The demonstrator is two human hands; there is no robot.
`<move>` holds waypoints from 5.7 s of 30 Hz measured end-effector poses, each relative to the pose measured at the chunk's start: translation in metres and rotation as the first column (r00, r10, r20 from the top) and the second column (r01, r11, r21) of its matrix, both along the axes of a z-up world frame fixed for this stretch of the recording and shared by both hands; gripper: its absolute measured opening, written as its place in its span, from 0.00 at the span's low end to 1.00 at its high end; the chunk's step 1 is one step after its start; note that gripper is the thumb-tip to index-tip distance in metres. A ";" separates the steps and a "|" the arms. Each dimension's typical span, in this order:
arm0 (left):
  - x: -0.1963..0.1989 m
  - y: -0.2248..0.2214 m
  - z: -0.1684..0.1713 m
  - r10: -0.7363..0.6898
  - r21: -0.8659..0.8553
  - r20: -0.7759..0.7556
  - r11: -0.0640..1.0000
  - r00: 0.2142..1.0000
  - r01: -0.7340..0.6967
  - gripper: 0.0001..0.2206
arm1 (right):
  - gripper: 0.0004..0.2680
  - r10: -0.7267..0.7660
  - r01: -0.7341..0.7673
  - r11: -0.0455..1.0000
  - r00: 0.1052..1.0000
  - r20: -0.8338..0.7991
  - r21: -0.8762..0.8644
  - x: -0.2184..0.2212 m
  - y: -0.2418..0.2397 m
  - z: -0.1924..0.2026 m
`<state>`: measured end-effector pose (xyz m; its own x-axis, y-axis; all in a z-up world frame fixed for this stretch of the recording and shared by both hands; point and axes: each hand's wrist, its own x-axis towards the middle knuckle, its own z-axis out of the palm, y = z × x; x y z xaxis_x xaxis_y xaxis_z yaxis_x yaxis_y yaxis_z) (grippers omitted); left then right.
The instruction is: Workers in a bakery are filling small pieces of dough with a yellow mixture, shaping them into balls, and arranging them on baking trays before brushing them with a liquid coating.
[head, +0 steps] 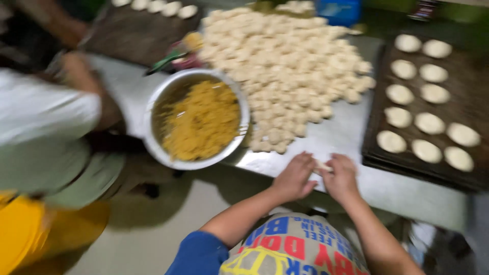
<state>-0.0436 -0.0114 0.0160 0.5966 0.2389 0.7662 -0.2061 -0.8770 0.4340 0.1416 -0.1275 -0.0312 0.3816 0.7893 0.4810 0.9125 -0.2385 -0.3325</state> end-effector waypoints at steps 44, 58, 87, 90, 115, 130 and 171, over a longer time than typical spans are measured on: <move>-0.010 0.003 0.001 0.866 0.302 -0.394 0.439 0.308 -0.846 0.21 | 0.31 -0.282 0.083 0.613 0.952 -0.120 -0.785 0.356 -0.023 0.147; -0.020 0.028 0.021 0.608 -0.090 -0.044 0.788 0.793 -0.609 0.05 | 0.21 0.494 -0.507 0.861 0.852 -0.172 -0.040 0.099 0.010 0.133; -0.085 0.049 0.063 0.516 -0.917 0.389 0.136 0.763 0.376 0.02 | 0.24 0.097 -0.170 0.967 0.935 -0.341 -0.192 0.028 0.062 0.069; -0.070 0.036 0.050 0.406 -0.980 0.198 0.105 0.892 0.170 0.05 | 0.19 0.358 -0.379 0.920 0.917 -0.177 -0.102 0.006 0.071 0.105; 0.116 -0.043 0.069 0.647 -0.671 -0.315 0.365 0.694 -0.645 0.26 | 0.10 0.464 -0.263 0.885 0.427 -0.776 0.385 0.032 0.010 0.158; 0.110 -0.086 0.152 0.461 -0.803 -0.191 0.434 0.866 -0.408 0.10 | 0.12 0.383 -0.303 0.847 -0.225 -0.896 0.438 0.073 -0.002 0.133; -0.205 -0.018 0.168 0.407 -0.572 0.399 0.811 0.821 -0.124 0.20 | 0.16 -0.018 -0.496 0.748 -0.681 -0.732 0.442 -0.198 0.108 0.123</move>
<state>-0.2491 -0.0295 0.1844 0.0336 0.7589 0.6504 -0.3023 -0.6125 0.7304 -0.0563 -0.0196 0.0915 -0.3914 0.9025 -0.1797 -0.6821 -0.4156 -0.6016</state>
